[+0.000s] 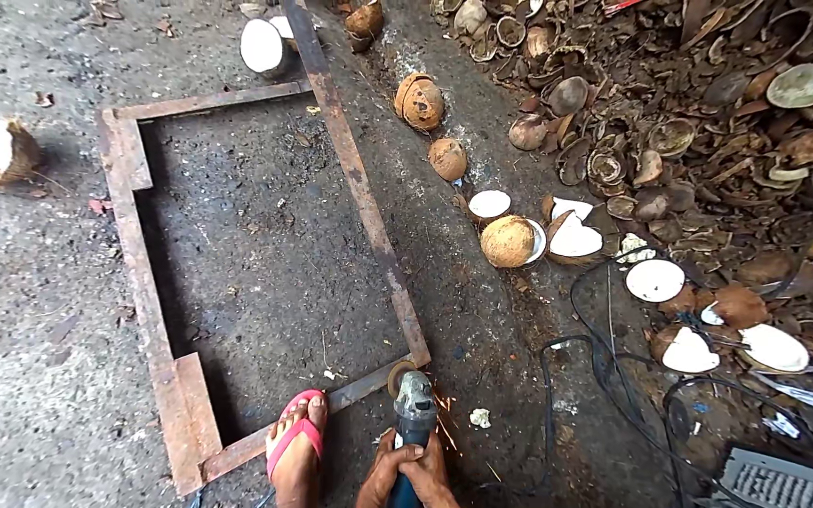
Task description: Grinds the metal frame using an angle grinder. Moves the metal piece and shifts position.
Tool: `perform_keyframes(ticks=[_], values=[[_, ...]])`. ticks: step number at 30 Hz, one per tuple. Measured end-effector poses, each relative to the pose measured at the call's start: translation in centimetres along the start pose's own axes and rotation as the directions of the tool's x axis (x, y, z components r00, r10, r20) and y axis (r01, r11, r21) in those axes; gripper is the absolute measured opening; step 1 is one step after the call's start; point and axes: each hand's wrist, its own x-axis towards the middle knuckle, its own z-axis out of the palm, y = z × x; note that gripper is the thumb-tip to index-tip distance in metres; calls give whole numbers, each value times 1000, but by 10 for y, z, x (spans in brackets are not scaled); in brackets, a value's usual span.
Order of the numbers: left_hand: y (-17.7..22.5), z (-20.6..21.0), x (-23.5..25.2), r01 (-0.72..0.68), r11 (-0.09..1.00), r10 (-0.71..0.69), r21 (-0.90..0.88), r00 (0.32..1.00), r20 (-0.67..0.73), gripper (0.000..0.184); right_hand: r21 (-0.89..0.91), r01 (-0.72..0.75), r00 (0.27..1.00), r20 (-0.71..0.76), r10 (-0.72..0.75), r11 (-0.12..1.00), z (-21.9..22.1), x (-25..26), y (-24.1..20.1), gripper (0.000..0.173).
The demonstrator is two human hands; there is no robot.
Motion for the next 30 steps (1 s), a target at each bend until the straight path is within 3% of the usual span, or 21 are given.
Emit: perform_keyframes(ticks=[30], values=[[27,0,1,-3,999,2,55,1000,4,61,71,-51,999,17,49,996,8,6,-18,94]])
